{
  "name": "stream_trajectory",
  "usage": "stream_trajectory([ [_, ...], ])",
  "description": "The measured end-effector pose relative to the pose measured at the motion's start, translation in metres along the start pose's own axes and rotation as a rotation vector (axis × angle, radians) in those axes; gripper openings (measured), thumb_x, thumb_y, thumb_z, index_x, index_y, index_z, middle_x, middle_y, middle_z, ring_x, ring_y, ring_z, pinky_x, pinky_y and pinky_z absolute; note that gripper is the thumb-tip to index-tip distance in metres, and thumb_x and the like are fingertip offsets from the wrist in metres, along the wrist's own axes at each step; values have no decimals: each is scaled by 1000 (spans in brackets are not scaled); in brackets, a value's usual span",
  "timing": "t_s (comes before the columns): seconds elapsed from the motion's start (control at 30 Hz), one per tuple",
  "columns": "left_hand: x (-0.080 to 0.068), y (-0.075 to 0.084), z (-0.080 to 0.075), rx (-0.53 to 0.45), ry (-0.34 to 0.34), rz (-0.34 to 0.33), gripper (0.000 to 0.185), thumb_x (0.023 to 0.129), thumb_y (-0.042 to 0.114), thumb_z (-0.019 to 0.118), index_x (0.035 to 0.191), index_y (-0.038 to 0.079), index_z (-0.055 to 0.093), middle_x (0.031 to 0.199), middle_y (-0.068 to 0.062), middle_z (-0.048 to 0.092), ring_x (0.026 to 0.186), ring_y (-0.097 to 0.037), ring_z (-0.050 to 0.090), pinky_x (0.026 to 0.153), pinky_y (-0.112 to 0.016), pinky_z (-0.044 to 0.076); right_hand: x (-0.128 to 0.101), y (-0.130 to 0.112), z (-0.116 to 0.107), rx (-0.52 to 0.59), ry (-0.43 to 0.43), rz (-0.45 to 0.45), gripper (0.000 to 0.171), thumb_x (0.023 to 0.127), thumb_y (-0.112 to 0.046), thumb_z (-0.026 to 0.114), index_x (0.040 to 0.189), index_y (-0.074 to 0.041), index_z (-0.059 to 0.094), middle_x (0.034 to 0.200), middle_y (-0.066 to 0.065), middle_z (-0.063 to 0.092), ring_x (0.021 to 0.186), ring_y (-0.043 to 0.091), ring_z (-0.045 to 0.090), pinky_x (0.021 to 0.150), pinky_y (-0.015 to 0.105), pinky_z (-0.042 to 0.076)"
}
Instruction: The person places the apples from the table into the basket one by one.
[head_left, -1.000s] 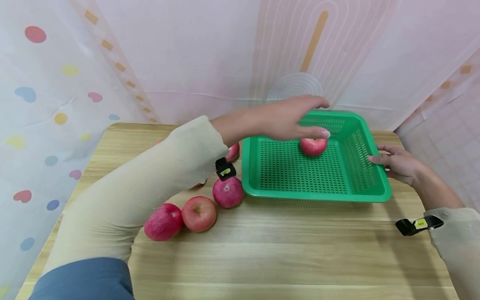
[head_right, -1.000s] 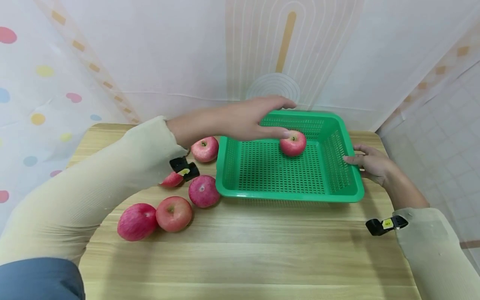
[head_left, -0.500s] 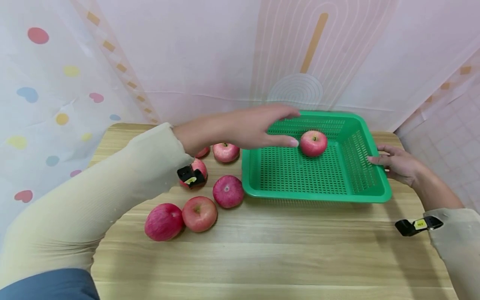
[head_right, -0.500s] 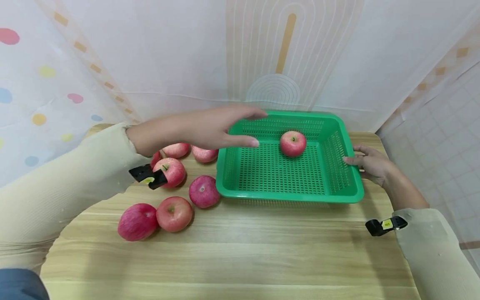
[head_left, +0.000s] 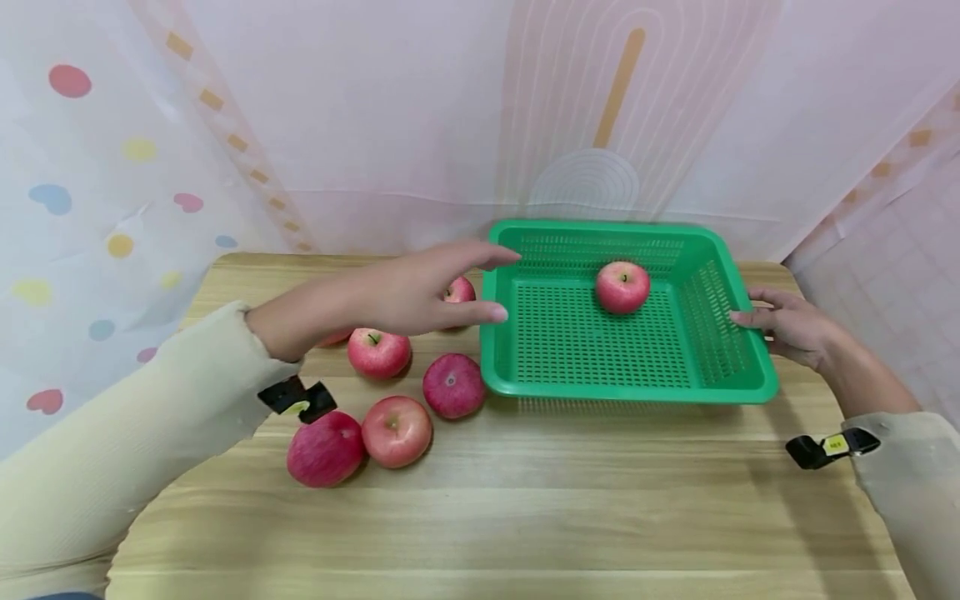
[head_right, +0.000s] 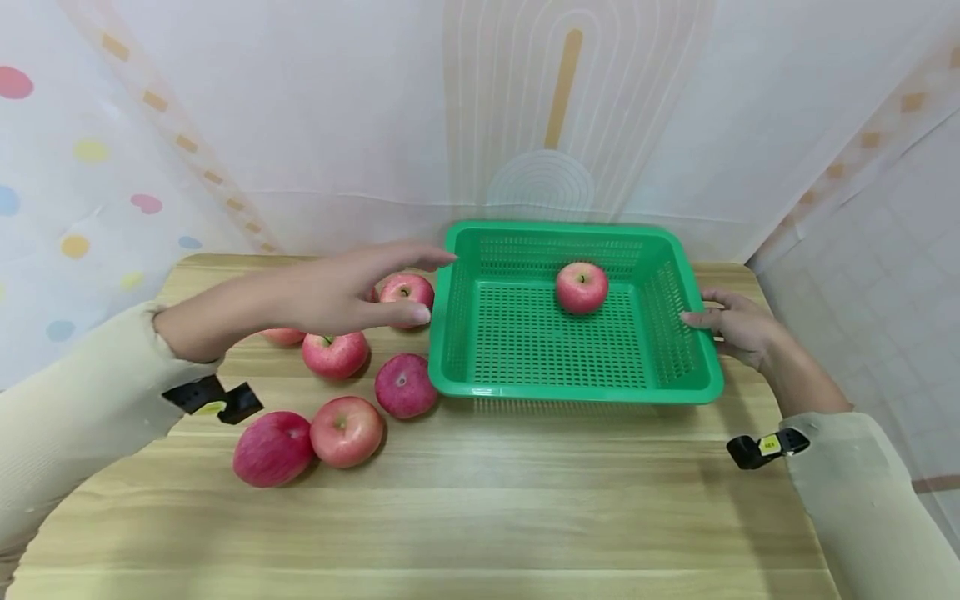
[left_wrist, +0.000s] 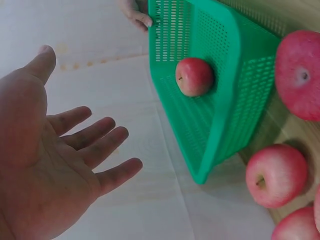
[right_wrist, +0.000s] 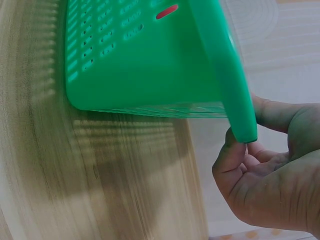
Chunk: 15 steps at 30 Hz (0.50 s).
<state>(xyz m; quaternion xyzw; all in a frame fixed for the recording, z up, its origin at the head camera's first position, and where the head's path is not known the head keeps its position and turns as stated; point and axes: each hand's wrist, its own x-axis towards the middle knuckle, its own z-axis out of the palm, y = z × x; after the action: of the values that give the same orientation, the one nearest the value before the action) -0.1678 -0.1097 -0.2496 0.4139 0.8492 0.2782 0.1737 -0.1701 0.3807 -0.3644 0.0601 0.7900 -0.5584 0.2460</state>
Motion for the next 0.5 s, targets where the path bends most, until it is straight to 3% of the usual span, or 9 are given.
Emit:
stream_trajectory([
  [0.17,-21,-8,1,-52,30,-19,65,100,34,67,154,11,40,153,-1,46,138,-19,45,112,-44,40,-1,0,1,3,-5,-1,23,107,-12,51,128,-11,41,97,-9,64,87,7,66,75,28,59],
  [0.33,-39,-21,4,-50,70,27,58,100,28,67,151,11,46,147,0,52,132,-18,49,109,-46,42,-1,-3,2,10,-6,8,25,108,-10,50,130,-8,38,97,-9,64,87,7,65,75,28,58],
  [0.5,-53,-29,6,-90,61,21,55,101,25,66,151,11,46,147,-2,52,135,-21,49,110,-50,42,-1,-5,2,24,0,13,24,108,-8,49,129,-8,38,96,-8,65,85,7,66,74,28,58],
])
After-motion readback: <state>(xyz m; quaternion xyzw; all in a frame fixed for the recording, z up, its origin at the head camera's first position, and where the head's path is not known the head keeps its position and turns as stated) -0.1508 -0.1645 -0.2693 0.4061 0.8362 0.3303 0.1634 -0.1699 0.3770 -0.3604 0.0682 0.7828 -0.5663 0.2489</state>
